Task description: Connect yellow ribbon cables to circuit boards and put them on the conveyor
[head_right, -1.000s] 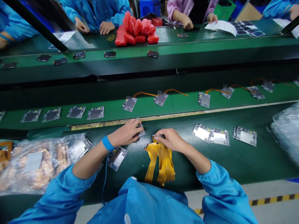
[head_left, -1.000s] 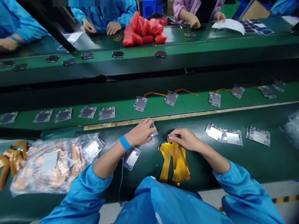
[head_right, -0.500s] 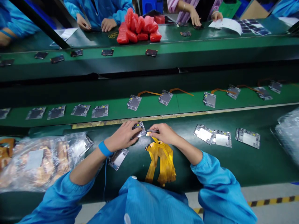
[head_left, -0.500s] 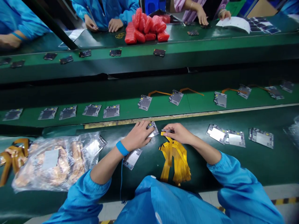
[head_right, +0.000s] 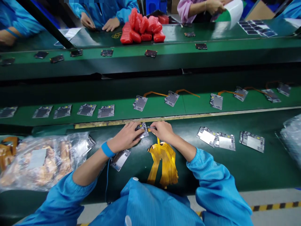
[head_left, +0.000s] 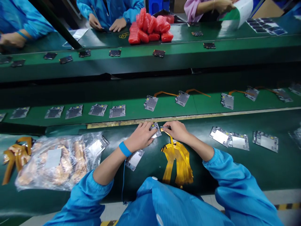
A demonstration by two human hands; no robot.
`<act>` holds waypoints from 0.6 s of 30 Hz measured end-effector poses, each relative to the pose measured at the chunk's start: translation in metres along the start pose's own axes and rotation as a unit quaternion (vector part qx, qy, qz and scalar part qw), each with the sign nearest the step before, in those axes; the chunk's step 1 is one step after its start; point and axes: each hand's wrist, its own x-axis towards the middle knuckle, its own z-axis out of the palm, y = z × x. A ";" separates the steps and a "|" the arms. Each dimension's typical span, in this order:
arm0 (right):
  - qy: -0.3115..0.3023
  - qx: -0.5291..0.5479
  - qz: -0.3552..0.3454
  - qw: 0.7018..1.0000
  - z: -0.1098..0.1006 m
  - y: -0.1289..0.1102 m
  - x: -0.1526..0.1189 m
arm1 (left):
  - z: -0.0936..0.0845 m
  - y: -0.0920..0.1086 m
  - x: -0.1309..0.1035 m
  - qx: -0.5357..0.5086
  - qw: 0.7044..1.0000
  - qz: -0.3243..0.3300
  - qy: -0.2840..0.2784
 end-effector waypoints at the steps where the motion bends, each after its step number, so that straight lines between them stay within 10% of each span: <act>1: -0.003 -0.005 -0.002 1.000 0.000 0.000 0.000 | 0.001 0.000 0.000 -0.001 1.000 0.001 0.002; 18: -0.044 -0.029 -0.012 0.999 -0.015 -0.015 0.011 | -0.001 0.003 0.000 0.006 1.000 0.013 -0.009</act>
